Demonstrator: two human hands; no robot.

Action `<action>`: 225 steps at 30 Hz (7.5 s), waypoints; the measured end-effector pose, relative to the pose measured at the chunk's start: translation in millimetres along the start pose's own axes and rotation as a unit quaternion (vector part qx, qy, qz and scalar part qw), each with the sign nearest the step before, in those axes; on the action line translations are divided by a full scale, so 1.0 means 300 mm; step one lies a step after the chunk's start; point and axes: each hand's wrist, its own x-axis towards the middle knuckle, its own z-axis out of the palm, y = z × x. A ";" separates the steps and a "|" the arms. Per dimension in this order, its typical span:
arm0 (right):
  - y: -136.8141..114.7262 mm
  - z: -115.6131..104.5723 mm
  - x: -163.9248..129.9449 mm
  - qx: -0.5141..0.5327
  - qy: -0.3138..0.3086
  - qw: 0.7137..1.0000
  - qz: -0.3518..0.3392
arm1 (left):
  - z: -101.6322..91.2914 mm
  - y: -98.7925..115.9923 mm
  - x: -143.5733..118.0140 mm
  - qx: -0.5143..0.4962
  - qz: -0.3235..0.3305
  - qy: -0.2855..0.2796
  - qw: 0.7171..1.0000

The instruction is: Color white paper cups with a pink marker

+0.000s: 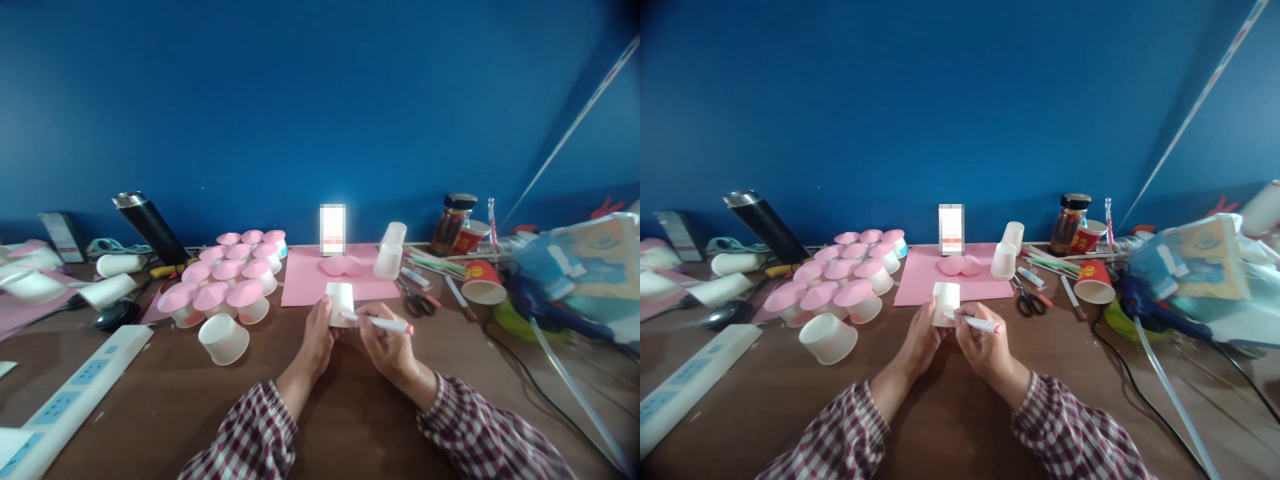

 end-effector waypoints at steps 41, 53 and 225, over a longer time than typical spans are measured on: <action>-0.024 -0.015 0.020 0.091 -0.013 0.996 0.015 | -0.013 -0.004 0.009 0.013 -0.018 0.020 1.000; 0.005 0.018 -0.004 0.075 -0.022 0.995 0.062 | -0.002 0.002 0.008 -0.005 -0.027 0.039 0.999; -0.001 0.006 0.029 0.138 0.060 0.981 0.123 | -0.011 -0.004 0.008 -0.021 -0.023 0.037 0.999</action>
